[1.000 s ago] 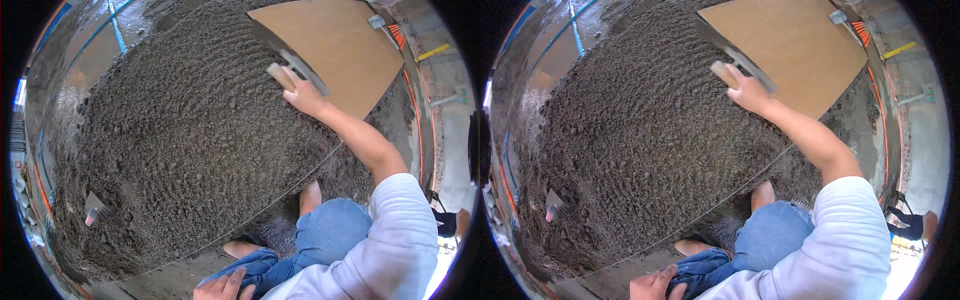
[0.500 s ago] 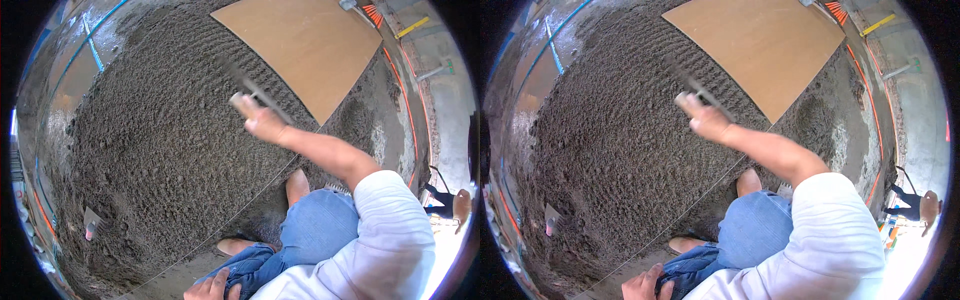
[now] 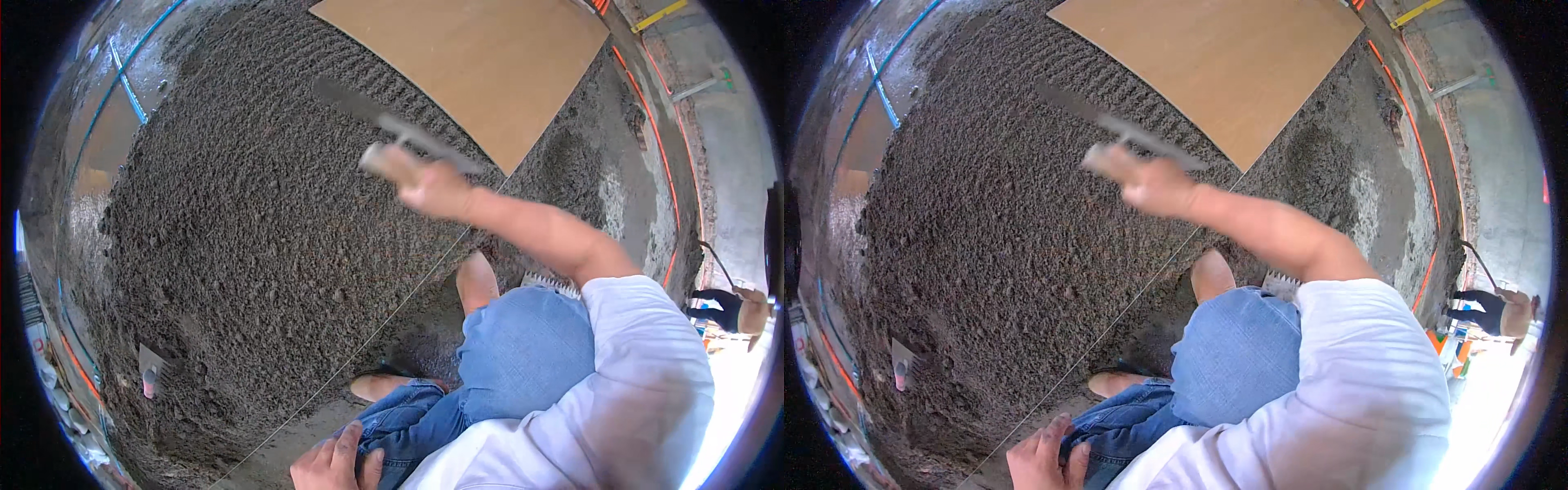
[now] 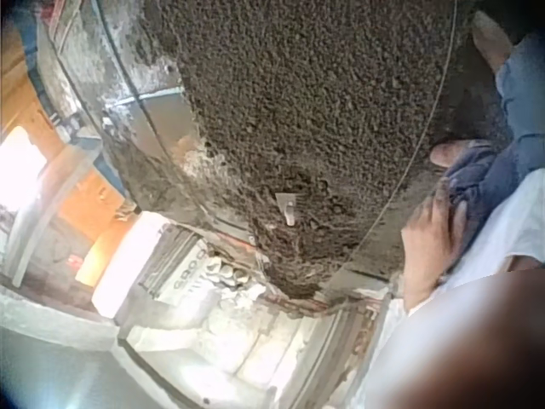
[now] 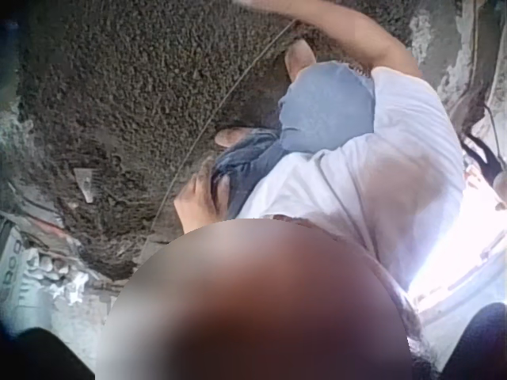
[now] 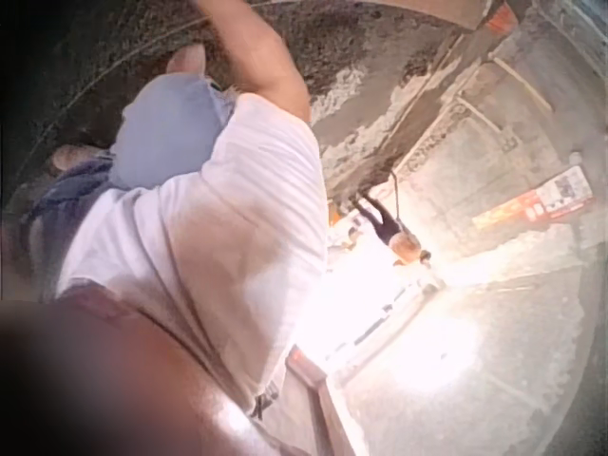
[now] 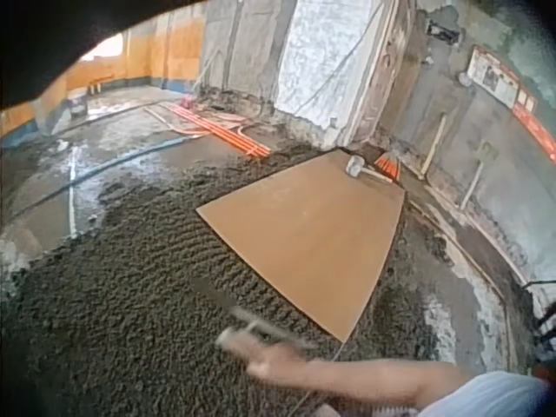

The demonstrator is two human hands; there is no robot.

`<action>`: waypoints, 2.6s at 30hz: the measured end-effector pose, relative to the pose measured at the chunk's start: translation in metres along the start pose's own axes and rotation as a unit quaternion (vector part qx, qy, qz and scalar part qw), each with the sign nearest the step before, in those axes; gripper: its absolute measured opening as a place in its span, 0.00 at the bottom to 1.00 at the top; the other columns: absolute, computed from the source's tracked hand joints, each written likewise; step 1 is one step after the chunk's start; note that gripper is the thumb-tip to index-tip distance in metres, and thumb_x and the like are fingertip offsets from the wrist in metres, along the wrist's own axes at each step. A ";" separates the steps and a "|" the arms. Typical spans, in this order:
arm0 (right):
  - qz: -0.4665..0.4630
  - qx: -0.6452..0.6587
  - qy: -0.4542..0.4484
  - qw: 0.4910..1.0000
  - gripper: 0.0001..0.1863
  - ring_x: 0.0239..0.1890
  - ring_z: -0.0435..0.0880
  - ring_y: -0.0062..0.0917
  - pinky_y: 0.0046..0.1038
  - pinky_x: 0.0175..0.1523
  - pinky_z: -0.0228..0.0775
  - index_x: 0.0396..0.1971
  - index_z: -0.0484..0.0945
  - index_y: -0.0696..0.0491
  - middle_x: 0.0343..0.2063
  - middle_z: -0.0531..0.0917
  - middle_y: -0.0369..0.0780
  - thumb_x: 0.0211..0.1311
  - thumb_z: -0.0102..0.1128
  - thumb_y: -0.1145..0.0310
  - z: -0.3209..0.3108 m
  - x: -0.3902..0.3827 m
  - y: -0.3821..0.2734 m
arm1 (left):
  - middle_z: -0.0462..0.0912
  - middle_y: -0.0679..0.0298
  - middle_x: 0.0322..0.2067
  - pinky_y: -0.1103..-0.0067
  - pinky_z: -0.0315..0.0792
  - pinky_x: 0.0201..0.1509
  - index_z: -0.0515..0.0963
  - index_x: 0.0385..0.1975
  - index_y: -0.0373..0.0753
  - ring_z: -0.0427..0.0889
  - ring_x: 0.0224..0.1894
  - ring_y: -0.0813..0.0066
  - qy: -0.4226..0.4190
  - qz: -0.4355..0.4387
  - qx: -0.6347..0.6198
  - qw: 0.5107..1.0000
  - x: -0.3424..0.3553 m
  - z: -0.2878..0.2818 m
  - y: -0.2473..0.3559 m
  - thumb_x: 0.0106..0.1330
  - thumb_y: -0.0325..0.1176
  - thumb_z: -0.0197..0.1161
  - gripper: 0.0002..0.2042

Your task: Smoothing and leveling a wet cement base layer on a floor using a trowel and a notched trowel.

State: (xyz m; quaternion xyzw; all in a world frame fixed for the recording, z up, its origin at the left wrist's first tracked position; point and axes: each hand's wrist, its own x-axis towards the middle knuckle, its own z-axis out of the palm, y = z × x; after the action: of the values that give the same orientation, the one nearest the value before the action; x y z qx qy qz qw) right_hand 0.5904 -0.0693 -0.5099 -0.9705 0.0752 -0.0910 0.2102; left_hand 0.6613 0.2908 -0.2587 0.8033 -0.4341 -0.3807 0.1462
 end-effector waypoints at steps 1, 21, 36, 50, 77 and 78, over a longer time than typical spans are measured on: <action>0.175 0.012 -0.064 0.982 0.37 0.26 0.81 0.41 0.42 0.33 0.75 0.66 0.55 0.44 0.50 0.76 0.45 0.53 0.52 0.66 -0.021 -0.001 0.008 | 0.80 0.49 0.31 0.64 0.73 0.32 0.73 0.50 0.36 0.79 0.30 0.49 0.002 -0.005 -0.001 1.000 0.001 0.001 -0.001 0.60 0.39 0.61 0.20; 0.058 0.281 -0.332 0.899 0.39 0.32 0.82 0.36 0.39 0.35 0.74 0.68 0.52 0.38 0.51 0.76 0.46 0.53 0.45 0.76 0.063 -0.028 -0.123 | 0.79 0.47 0.34 0.63 0.74 0.33 0.72 0.52 0.35 0.79 0.32 0.46 -0.023 -0.001 0.023 0.999 0.009 0.005 0.009 0.62 0.37 0.60 0.20; 0.211 -0.041 -0.098 0.972 0.39 0.29 0.82 0.44 0.42 0.35 0.75 0.66 0.54 0.42 0.28 0.82 0.52 0.52 0.56 0.60 -0.032 -0.070 0.048 | 0.79 0.46 0.32 0.64 0.73 0.33 0.72 0.52 0.35 0.79 0.31 0.47 -0.025 -0.018 0.011 0.999 0.009 0.003 0.007 0.61 0.36 0.60 0.20; -0.018 0.259 -0.316 0.913 0.36 0.39 0.81 0.35 0.38 0.44 0.75 0.67 0.53 0.47 0.52 0.68 0.48 0.55 0.47 0.74 0.053 -0.052 -0.136 | 0.81 0.55 0.28 0.73 0.74 0.32 0.74 0.45 0.33 0.81 0.27 0.58 0.012 -0.053 0.023 0.998 -0.005 0.017 0.010 0.54 0.31 0.64 0.18; -0.279 0.112 -0.461 0.835 0.29 0.31 0.81 0.46 0.44 0.41 0.74 0.55 0.72 0.40 0.30 0.82 0.49 0.47 0.59 0.60 0.058 0.128 -0.139 | 0.83 0.58 0.35 0.77 0.76 0.40 0.80 0.36 0.32 0.82 0.35 0.71 0.422 -0.360 -0.565 0.610 -0.113 0.176 -0.123 0.66 0.35 0.57 0.11; -0.283 0.118 -0.424 0.852 0.29 0.32 0.81 0.46 0.43 0.42 0.73 0.55 0.73 0.41 0.30 0.82 0.49 0.47 0.60 0.60 0.067 0.145 -0.142 | 0.83 0.58 0.34 0.77 0.76 0.41 0.80 0.37 0.32 0.82 0.35 0.73 0.364 -0.348 -0.594 0.627 -0.101 0.205 -0.132 0.66 0.36 0.57 0.12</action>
State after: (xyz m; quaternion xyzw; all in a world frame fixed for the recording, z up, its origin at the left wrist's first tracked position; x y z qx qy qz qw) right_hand 0.7607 0.0587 -0.4890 -0.8622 -0.3102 0.2653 0.2998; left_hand 0.5537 0.4686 -0.4215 0.7068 0.2871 -0.2547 0.5942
